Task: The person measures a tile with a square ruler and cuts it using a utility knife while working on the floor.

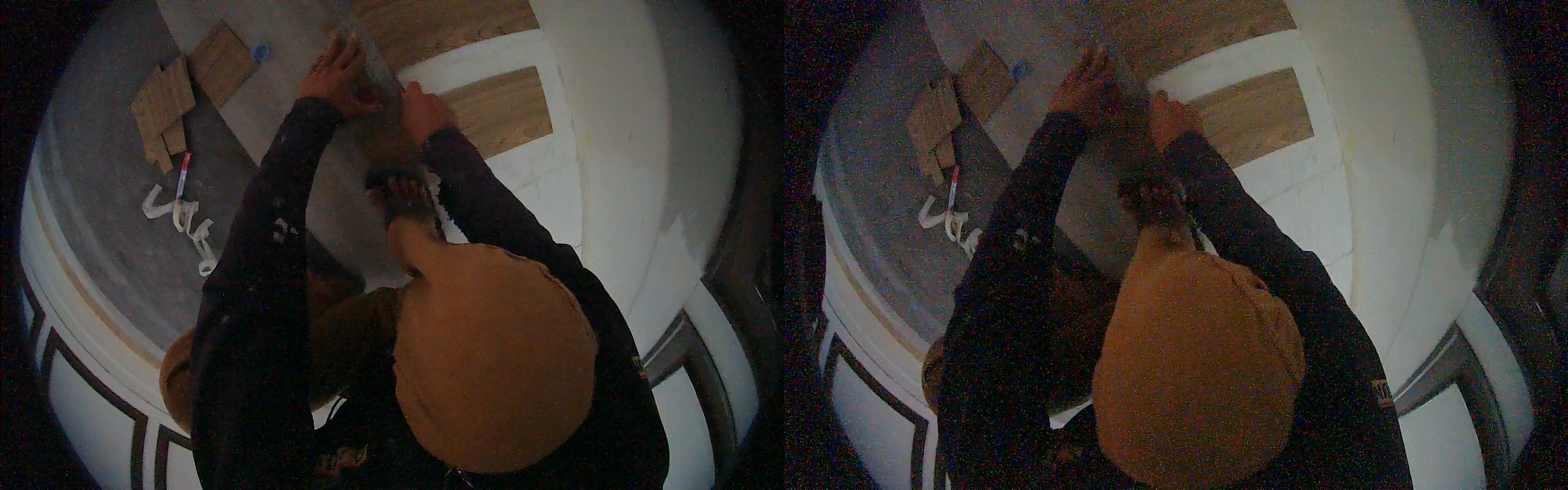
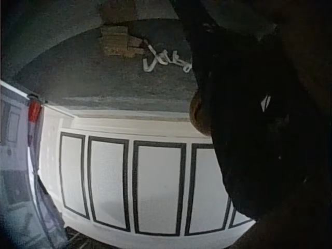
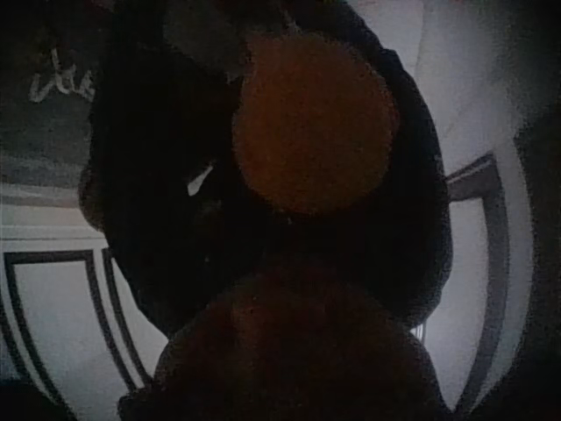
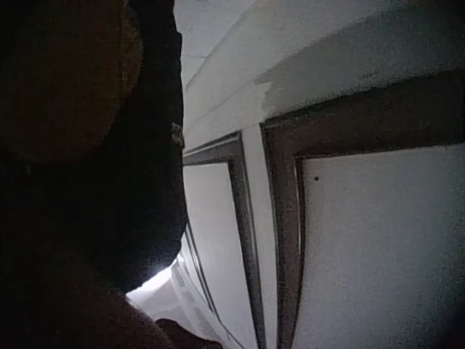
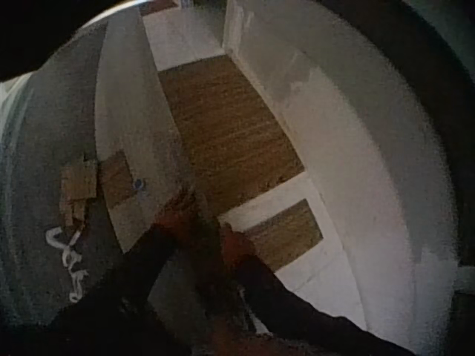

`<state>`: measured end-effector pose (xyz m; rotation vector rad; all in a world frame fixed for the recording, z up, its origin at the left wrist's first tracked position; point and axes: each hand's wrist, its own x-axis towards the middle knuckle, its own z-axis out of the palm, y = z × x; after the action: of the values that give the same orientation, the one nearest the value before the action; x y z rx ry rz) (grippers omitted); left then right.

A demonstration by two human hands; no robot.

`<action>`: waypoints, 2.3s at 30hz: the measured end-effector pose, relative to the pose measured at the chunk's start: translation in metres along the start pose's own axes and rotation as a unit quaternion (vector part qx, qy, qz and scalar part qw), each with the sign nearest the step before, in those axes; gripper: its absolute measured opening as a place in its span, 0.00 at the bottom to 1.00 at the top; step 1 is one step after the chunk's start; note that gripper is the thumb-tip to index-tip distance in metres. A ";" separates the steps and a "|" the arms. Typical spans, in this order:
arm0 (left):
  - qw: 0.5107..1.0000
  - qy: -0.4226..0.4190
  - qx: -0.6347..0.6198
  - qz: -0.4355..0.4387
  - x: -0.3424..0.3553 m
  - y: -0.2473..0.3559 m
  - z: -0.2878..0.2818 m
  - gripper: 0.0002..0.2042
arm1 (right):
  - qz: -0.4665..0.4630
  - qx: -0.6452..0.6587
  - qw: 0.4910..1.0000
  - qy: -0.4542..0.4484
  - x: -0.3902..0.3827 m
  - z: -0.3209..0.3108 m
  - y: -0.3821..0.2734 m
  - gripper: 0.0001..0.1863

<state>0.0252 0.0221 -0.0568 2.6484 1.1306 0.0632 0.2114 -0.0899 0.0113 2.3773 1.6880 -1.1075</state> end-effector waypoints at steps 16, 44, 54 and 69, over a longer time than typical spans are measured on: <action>0.994 -0.033 -0.068 -0.082 -0.043 0.067 -0.020 0.24 | 0.013 0.103 0.991 0.081 -0.018 0.003 0.025 0.16; 0.823 0.098 -0.425 -0.363 -0.108 0.048 -0.087 0.20 | -0.052 0.050 0.972 0.225 0.033 -0.101 0.099 0.19; 0.740 0.273 -0.495 -0.363 0.032 0.096 -0.001 0.31 | -0.002 0.186 0.956 0.226 0.030 -0.074 0.092 0.25; 0.754 0.084 -0.538 -0.367 0.063 -0.039 0.020 0.36 | 0.122 0.770 0.621 0.077 0.030 -0.088 0.059 0.31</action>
<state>0.0444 0.0888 -0.0900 1.1108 1.4764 0.5999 0.3115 -0.0540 0.0385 3.0881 -0.1562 -3.0968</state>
